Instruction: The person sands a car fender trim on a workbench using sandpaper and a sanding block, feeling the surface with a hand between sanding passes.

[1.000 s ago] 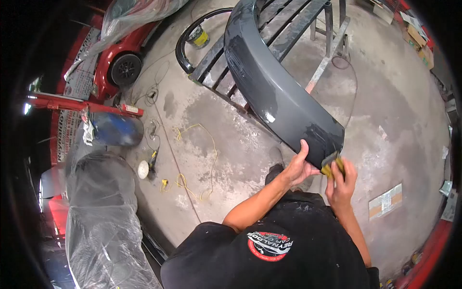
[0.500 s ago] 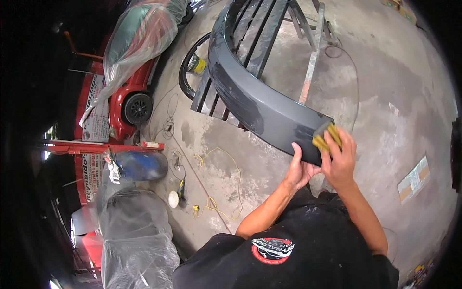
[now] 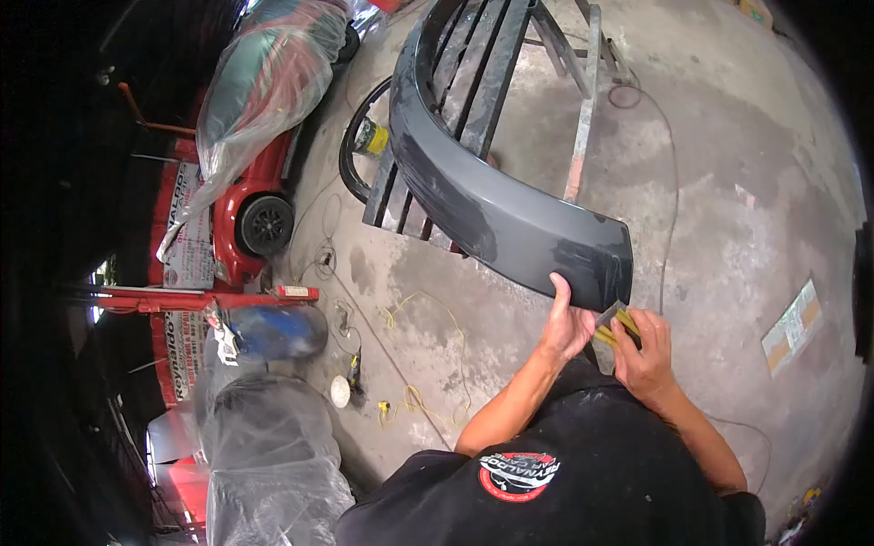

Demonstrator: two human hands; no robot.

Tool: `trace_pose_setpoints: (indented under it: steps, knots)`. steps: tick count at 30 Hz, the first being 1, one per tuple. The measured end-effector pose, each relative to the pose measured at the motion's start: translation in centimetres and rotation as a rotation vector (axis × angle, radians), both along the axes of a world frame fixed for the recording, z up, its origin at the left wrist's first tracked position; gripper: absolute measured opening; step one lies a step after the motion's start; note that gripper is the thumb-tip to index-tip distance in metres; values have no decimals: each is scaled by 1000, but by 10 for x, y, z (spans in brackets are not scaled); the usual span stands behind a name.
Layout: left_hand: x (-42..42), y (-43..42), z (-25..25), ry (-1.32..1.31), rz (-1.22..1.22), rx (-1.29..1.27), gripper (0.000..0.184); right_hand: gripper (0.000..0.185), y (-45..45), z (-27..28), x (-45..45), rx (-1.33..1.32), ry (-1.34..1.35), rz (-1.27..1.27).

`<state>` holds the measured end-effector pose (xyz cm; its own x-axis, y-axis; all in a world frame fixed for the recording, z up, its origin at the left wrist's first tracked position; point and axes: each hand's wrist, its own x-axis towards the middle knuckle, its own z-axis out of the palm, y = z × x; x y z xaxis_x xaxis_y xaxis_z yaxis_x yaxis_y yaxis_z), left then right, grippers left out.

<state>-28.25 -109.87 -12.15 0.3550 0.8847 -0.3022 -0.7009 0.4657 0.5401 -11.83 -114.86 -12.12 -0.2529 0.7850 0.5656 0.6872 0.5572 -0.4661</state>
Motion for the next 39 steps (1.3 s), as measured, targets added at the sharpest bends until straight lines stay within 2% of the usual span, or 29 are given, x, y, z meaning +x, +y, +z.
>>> trace_pose_setpoints:
  steps: [6, 11, 16, 23, 25, 27, 29, 32, 36, 39]
  knots:
    - [0, 3, 10, -39, 67, -6, 88, 38, -1, 7, 3, 58, -10, -5]
    - [0, 1, 11, -28, 24, 15, 89, 43, -1, 5, 3, 46, 2, -2]
    - [2, 0, 14, -29, -24, -12, 89, 44, 53, 35, -12, 43, 141, -149]
    - [-1, 0, 1, 8, 1, -22, 88, 40, 9, 0, -4, 1, 114, -61]
    - [0, 0, 4, -46, -24, -31, 88, 40, 42, 25, -16, 62, 113, -81]
    - [5, -1, 15, -9, 16, -54, 88, 41, 66, 40, -25, 19, 222, -222]
    - [-1, 1, 9, -21, -14, -27, 87, 42, 47, 19, -18, 64, 179, -204]
    - [-1, 1, -1, 27, 5, -22, 85, 42, 8, -12, -4, 7, 78, -33]
    - [4, 1, 8, -18, 2, 2, 85, 42, 55, 30, -22, 11, 157, -147]
    - [2, 1, 11, -39, -25, -21, 86, 42, 52, 25, -17, 45, 135, -168]
